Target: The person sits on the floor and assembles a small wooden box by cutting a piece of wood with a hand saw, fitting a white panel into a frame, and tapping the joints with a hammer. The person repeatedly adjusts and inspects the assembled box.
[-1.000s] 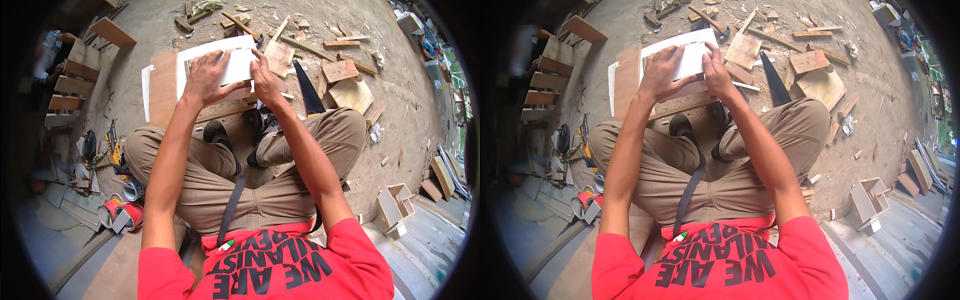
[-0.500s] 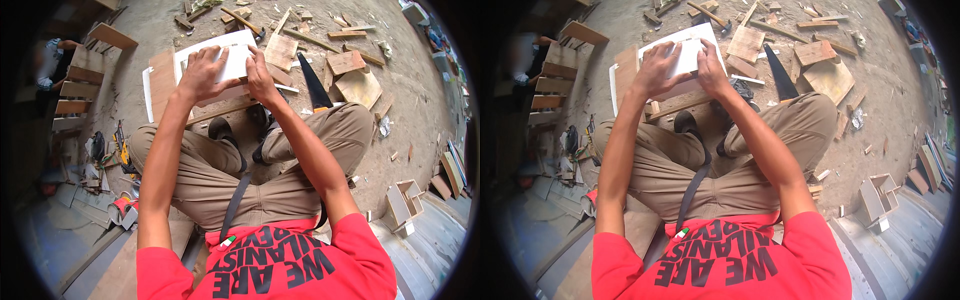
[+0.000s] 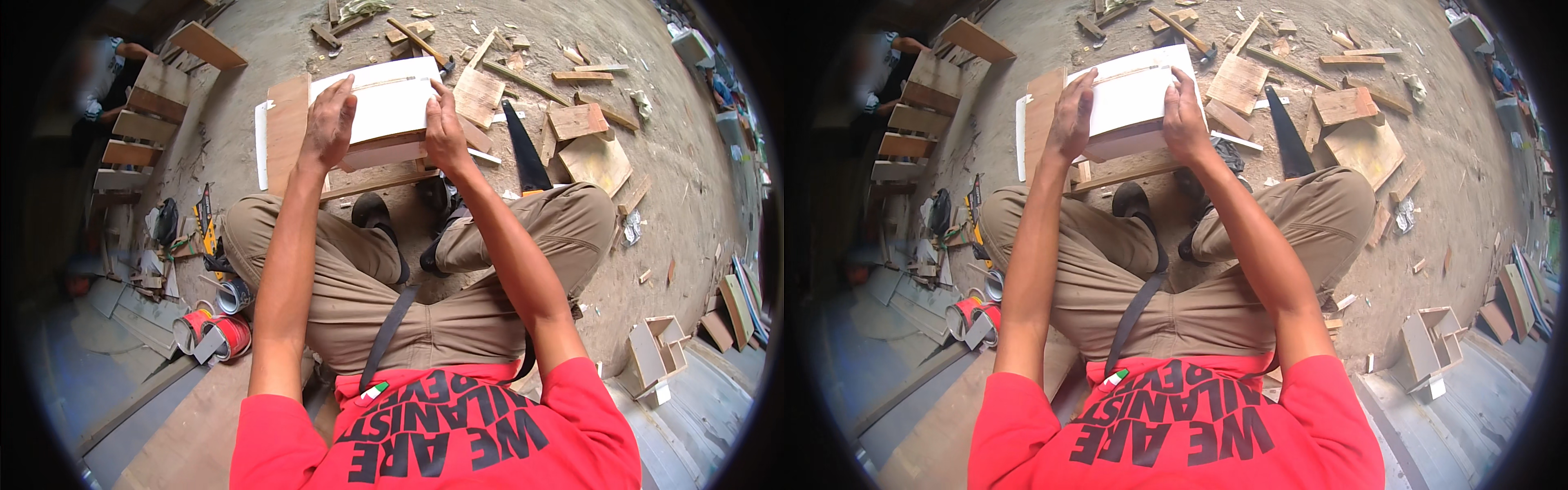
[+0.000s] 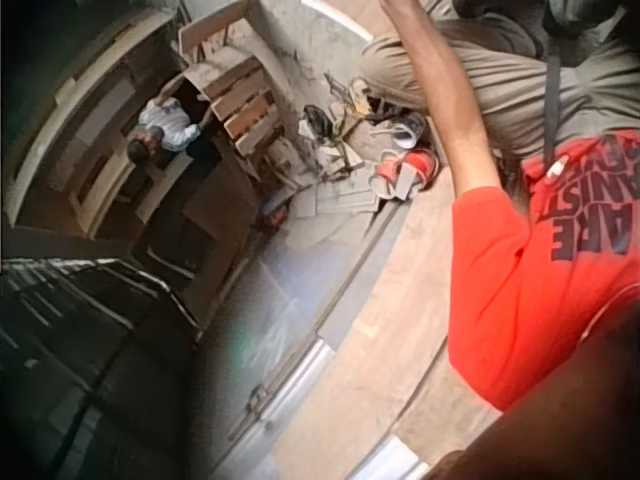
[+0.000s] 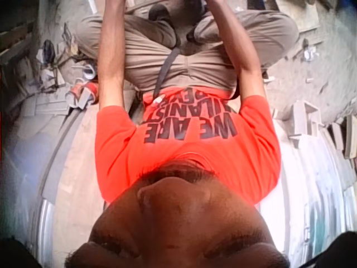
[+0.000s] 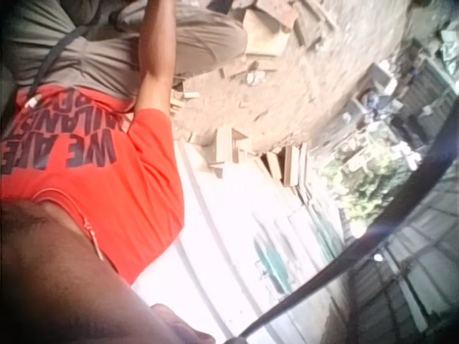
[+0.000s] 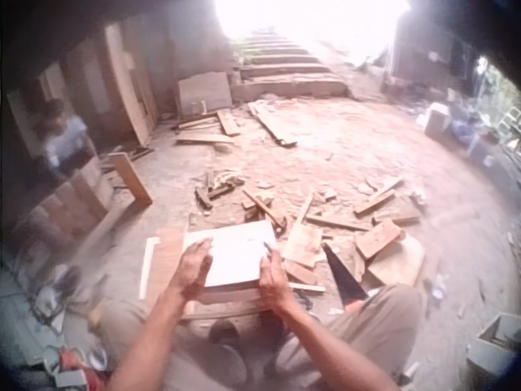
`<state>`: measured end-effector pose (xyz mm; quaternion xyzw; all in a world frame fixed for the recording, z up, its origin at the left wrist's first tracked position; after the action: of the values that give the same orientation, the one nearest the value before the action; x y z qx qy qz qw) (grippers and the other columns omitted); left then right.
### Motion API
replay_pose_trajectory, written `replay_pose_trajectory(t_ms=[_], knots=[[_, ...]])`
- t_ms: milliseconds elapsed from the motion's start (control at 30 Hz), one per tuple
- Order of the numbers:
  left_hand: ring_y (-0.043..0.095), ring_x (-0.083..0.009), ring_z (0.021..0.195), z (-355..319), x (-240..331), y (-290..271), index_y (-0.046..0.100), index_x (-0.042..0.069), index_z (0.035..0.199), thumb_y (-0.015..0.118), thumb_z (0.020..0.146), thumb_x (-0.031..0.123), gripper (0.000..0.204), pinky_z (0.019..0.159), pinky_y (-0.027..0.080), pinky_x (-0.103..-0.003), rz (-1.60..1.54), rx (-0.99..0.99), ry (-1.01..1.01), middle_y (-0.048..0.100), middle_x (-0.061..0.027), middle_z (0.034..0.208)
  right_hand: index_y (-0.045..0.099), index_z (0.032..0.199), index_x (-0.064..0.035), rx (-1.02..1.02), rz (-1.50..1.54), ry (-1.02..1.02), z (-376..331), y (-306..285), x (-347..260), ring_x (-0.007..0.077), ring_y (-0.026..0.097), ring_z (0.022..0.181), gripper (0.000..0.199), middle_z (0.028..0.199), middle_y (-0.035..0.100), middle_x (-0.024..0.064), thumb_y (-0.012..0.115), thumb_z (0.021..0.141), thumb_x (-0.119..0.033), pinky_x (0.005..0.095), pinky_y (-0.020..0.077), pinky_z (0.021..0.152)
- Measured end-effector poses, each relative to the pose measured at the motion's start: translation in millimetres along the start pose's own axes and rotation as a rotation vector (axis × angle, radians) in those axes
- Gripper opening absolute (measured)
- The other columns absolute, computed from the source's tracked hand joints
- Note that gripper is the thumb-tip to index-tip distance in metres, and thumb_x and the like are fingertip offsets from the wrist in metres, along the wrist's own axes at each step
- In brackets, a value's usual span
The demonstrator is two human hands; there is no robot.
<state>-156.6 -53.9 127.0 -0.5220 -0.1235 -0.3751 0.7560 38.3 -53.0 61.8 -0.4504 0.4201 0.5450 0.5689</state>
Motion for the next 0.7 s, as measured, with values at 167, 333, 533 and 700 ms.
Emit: replay_pose_trajectory(t_ms=[167, 333, 533, 700], knots=[[0.052, -0.0351, 0.129, -21.2, -29.8, -20.4, 0.060, -0.007, 0.128, 0.021, 0.108, 0.048, 0.070, 0.113, 0.035, -0.039, -0.318, 0.371, -0.378, 0.061, -0.0265, 0.130, 0.035, 0.143, 0.0077, 0.041, 0.006, -0.042, 1.1, -0.9, -0.8, 0.0301, 0.053, 0.121, 0.045, 0.129, 0.053, 0.0270, 0.030, 0.108, -0.021, 0.0379, 0.0383, 0.107], [0.047, -0.0285, 0.136, -50.1, -69.9, 4.9, 0.057, -0.010, 0.132, 0.021, 0.108, 0.046, 0.070, 0.117, 0.029, -0.034, -0.772, 0.460, -0.657, 0.056, -0.0234, 0.140, 0.037, 0.142, 0.0073, 0.046, 0.005, -0.036, 0.9, -1.7, -3.0, 0.0303, 0.051, 0.124, 0.045, 0.132, 0.051, 0.0266, 0.028, 0.108, -0.020, 0.0379, 0.0375, 0.109], [0.048, -0.0235, 0.135, -51.5, -54.4, 13.6, 0.051, -0.008, 0.139, 0.029, 0.108, 0.039, 0.061, 0.116, 0.032, -0.032, -0.874, 0.449, -0.696, 0.054, -0.0175, 0.142, 0.039, 0.142, 0.0045, 0.086, -0.025, -0.049, -1.3, -3.6, -9.4, 0.0269, 0.052, 0.121, 0.043, 0.130, 0.053, 0.0222, 0.027, 0.109, -0.020, 0.0365, 0.0382, 0.107], [0.037, -0.0249, 0.145, -48.2, -54.4, 11.8, 0.052, -0.011, 0.136, 0.042, 0.103, 0.034, 0.056, 0.120, 0.023, -0.032, -0.810, 0.374, -0.606, 0.045, -0.0199, 0.151, 0.040, 0.142, 0.0029, 0.108, -0.028, -0.072, -1.3, -4.0, -9.5, 0.0250, 0.052, 0.119, 0.042, 0.128, 0.054, 0.0204, 0.027, 0.109, -0.019, 0.0357, 0.0389, 0.106]])
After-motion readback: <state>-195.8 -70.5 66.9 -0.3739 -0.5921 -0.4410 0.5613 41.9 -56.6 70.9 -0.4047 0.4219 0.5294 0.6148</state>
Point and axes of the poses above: each hand's wrist, its own z-axis towards the middle knuckle, its own y-axis out of the palm, x = y × z, the point moved 9 cm from there along z, towards the middle knuckle
